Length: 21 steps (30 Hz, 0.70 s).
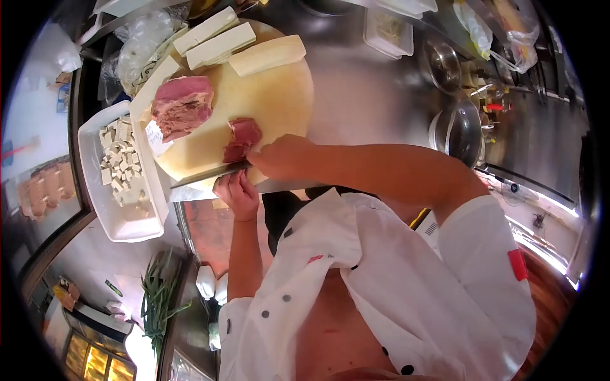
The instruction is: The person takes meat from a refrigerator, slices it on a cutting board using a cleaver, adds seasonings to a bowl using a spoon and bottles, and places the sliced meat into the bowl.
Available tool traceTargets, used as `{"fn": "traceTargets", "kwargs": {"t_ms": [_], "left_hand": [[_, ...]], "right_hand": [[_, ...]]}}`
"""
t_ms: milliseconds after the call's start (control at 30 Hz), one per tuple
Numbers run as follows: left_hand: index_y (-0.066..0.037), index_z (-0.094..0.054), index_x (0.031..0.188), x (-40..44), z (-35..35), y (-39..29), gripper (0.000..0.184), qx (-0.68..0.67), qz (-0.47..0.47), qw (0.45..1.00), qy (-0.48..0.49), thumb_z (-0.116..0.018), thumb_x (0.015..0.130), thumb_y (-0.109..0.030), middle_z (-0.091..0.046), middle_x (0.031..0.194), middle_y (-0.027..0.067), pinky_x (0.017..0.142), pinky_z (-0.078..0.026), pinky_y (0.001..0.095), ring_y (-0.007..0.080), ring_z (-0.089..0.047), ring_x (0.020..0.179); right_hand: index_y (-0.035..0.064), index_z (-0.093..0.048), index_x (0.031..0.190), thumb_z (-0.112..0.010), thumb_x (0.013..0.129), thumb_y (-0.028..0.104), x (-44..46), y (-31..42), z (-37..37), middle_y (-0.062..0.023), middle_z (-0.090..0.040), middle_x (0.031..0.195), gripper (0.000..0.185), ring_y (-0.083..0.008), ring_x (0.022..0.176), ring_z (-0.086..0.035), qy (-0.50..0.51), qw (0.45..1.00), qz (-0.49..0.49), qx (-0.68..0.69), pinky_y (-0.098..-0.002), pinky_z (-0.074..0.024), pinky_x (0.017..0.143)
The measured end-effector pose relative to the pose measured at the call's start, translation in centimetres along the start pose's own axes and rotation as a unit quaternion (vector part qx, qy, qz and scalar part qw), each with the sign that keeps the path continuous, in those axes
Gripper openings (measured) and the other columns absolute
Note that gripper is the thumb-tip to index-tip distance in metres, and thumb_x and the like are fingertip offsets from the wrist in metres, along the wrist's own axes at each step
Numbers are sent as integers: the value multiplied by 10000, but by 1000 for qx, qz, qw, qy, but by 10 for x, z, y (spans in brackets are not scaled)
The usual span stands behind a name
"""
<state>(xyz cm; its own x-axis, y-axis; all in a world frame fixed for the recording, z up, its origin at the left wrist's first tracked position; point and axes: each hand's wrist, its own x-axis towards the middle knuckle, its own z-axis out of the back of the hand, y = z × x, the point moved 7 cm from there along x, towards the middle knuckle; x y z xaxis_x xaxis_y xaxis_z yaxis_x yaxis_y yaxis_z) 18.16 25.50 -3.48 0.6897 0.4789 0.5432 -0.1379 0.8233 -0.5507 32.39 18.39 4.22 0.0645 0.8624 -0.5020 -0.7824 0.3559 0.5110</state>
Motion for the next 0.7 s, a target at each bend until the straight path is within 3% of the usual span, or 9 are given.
{"fn": "traceTargets", "kwargs": {"t_ms": [133, 200, 333, 433, 633, 700], "left_hand": [[-24, -672, 1135, -11, 3, 3, 205, 15, 6, 1000, 9, -624, 948, -91, -619, 1188, 137, 937, -400, 474, 355, -517, 1048], [-16, -670, 1136, -14, 2, 6, 211, 21, 9, 1000, 17, -615, 948, -95, -620, 1203, 140, 945, -398, 476, 359, -518, 1056], [-5, -666, 1136, -13, -2, 7, 224, 21, 4, 1000, 9, -599, 942, -96, -618, 1214, 151, 960, -395, 485, 373, -515, 1083], [-6, -662, 1129, -8, 0, 4, 216, 11, 12, 1000, 3, -594, 939, -84, -616, 1206, 153, 964, -394, 487, 376, -512, 1087], [-33, -651, 1115, -13, -4, 9, 178, -3, 13, 1000, 1, -608, 947, -72, -614, 1173, 140, 957, -398, 474, 362, -518, 1075], [-43, -649, 1114, -13, -1, 9, 171, -6, 10, 1000, 1, -621, 948, -76, -613, 1168, 137, 953, -400, 470, 358, -520, 1072]], "right_hand": [[46, -555, 1062, -575, 936, 137, -53, 13, 25, -167, -697, 891, 156, -366, 782, -718, 9, 1000, -17, -23, -481, -563, 662], [44, -551, 1090, -570, 941, 126, -75, 11, 30, -156, -693, 884, 172, -364, 790, -716, 100, 991, -84, -36, -481, -564, 670], [35, -571, 1075, -638, 871, 97, -94, 6, 37, -162, -708, 846, 223, -356, 781, -730, 66, 992, -104, -28, -482, -567, 660], [39, -539, 1156, -578, 931, 112, -90, 2, 31, -144, -680, 906, 240, -358, 795, -711, 118, 986, -112, -26, -465, -566, 695], [39, -545, 1093, -583, 924, 132, -36, -2, -7, -154, -670, 860, 196, -365, 768, -707, 13, 1000, -23, -16, -471, -560, 671], [43, -556, 1040, -578, 937, 179, -12, -6, -20, -157, -670, 835, 172, -370, 734, -704, -74, 997, 4, -15, -484, -554, 635]]}}
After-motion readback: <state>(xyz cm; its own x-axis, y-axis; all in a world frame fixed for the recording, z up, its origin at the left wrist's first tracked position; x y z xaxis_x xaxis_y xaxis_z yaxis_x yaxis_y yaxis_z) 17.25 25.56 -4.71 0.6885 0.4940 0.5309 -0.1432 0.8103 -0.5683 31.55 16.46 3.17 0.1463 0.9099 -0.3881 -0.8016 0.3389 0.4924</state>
